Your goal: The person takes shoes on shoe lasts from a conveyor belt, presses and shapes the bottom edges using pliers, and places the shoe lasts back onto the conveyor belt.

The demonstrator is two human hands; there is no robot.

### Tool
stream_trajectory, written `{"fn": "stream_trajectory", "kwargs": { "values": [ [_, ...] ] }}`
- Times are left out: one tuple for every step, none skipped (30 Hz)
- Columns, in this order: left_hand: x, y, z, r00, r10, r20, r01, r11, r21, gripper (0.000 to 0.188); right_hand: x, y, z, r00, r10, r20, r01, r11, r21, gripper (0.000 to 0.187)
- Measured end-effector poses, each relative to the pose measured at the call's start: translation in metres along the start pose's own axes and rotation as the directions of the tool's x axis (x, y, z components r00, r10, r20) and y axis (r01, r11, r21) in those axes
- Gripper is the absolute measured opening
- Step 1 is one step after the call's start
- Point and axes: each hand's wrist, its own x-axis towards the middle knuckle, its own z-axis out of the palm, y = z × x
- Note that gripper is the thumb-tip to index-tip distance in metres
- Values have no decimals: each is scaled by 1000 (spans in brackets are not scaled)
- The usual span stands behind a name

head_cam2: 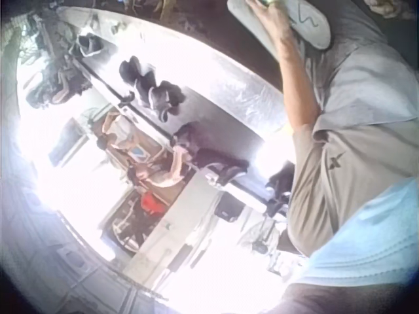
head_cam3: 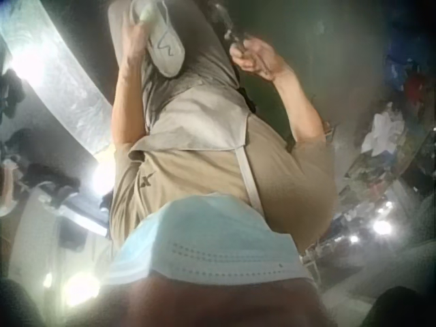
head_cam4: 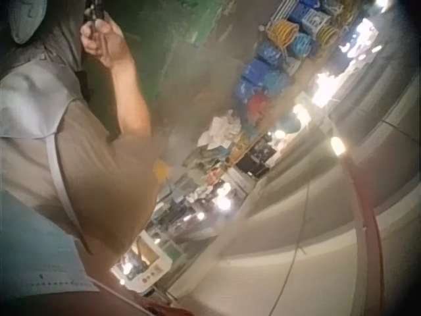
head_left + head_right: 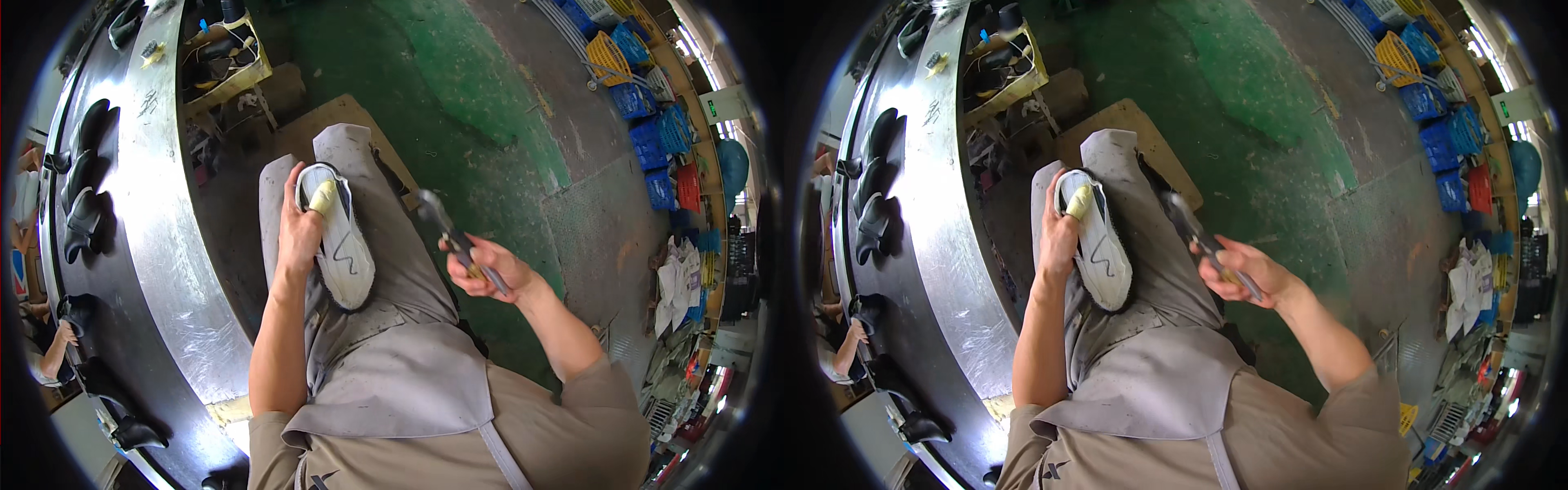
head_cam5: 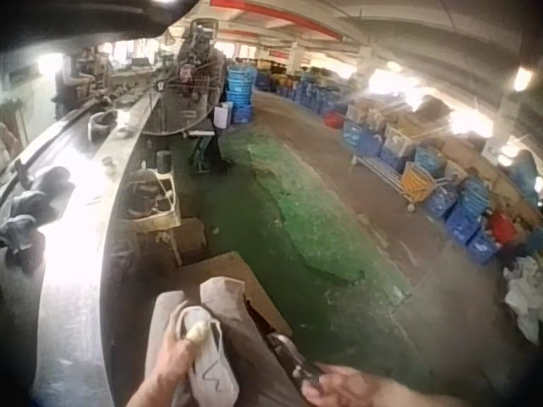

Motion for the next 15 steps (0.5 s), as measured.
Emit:
{"fn": "stream_trajectory", "kwargs": {
  "values": [
    [2, -12, -2, 989, 133, -59, -128, 989, 74, 62, 15, -8, 17, 1000, -17, -24, 17, 1000, 0, 60],
    [10, -17, -2, 989, 131, -63, -125, 989, 79, 62, 30, -17, 28, 1000, -14, -20, 14, 1000, 5, 60],
    [16, -20, -3, 979, 145, -143, -131, 986, 99, 58, 43, -24, 39, 999, -33, 5, 33, 996, 79, 54],
    [18, -23, -2, 963, 152, -220, -129, 985, 115, 57, 51, -31, 47, 999, -49, 21, 45, 987, 153, 48],
    [26, -21, -7, 968, 66, -244, -80, 996, -48, 54, 62, -39, 51, 998, -60, 28, 57, 994, 93, 48],
    [27, -16, -5, 962, 58, -267, -100, 984, -146, 47, 72, -49, 54, 997, -70, 41, 69, 997, 25, 49],
    [26, -13, -3, 967, 53, -250, -83, 990, -112, 47, 78, -57, 62, 995, -96, 21, 97, 994, -52, 45],
    [24, -13, -2, 971, 47, -234, -67, 995, -79, 47, 81, -59, 62, 996, -85, 15, 85, 995, -52, 45],
    [22, -16, -10, 983, 133, -127, -126, 990, 64, 50, 84, -60, 63, 995, -96, -9, 94, 987, -130, 45],
    [23, -18, -18, 979, 202, -8, -196, 961, 197, 52, 87, -62, 63, 994, -108, -30, 100, 973, -207, 44],
    [25, -18, -25, 980, 178, 86, -191, 965, 178, 57, 91, -68, 51, 999, 9, 50, -6, 998, -57, 41],
    [28, -17, -33, 983, 169, 71, -179, 968, 177, 57, 96, -68, 54, 998, 26, 54, -23, 998, -55, 41],
    [33, -17, -41, 977, 178, 119, -198, 962, 185, 61, 101, -70, 59, 993, -38, 114, 39, 999, -6, 41],
    [38, -18, -47, 968, 187, 169, -219, 957, 192, 70, 105, -73, 67, 980, -106, 170, 99, 994, 46, 41],
    [39, -17, -45, 967, 180, 182, -202, 974, 106, 70, 104, -75, 83, 982, -141, 126, 137, 990, 39, 35]
  ]
}}
